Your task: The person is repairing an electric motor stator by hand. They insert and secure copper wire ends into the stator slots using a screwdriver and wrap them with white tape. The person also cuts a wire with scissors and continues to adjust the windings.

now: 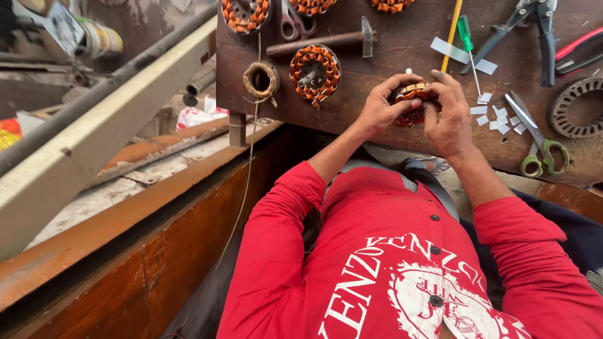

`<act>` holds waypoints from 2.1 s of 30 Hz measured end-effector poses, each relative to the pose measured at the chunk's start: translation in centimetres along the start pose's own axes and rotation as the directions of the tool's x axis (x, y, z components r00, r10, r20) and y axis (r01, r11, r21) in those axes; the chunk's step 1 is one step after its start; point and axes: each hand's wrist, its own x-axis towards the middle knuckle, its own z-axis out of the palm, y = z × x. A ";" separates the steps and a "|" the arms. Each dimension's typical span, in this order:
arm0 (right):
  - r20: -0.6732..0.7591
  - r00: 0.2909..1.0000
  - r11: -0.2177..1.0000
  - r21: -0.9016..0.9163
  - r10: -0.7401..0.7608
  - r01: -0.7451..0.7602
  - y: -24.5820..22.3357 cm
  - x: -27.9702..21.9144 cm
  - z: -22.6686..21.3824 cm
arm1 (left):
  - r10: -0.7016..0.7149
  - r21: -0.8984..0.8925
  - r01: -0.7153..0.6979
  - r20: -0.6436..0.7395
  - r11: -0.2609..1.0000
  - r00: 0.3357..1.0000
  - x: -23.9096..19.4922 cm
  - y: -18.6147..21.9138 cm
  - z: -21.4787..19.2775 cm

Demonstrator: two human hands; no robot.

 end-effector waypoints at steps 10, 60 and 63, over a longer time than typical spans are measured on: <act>0.241 0.943 0.884 -0.352 -0.232 0.307 -1.2 2.1 -1.8 | 0.048 0.234 -0.028 -0.078 0.972 0.996 0.5 1.8 0.5; -0.265 0.937 0.858 -0.402 0.226 -0.321 10.1 -6.4 -5.9 | -0.273 0.311 0.261 -0.006 0.914 0.962 0.8 6.4 0.5; -0.227 0.952 0.863 -0.418 0.203 -0.283 10.9 -4.7 -6.1 | -0.282 0.299 0.273 -0.011 0.914 0.959 0.7 6.4 0.4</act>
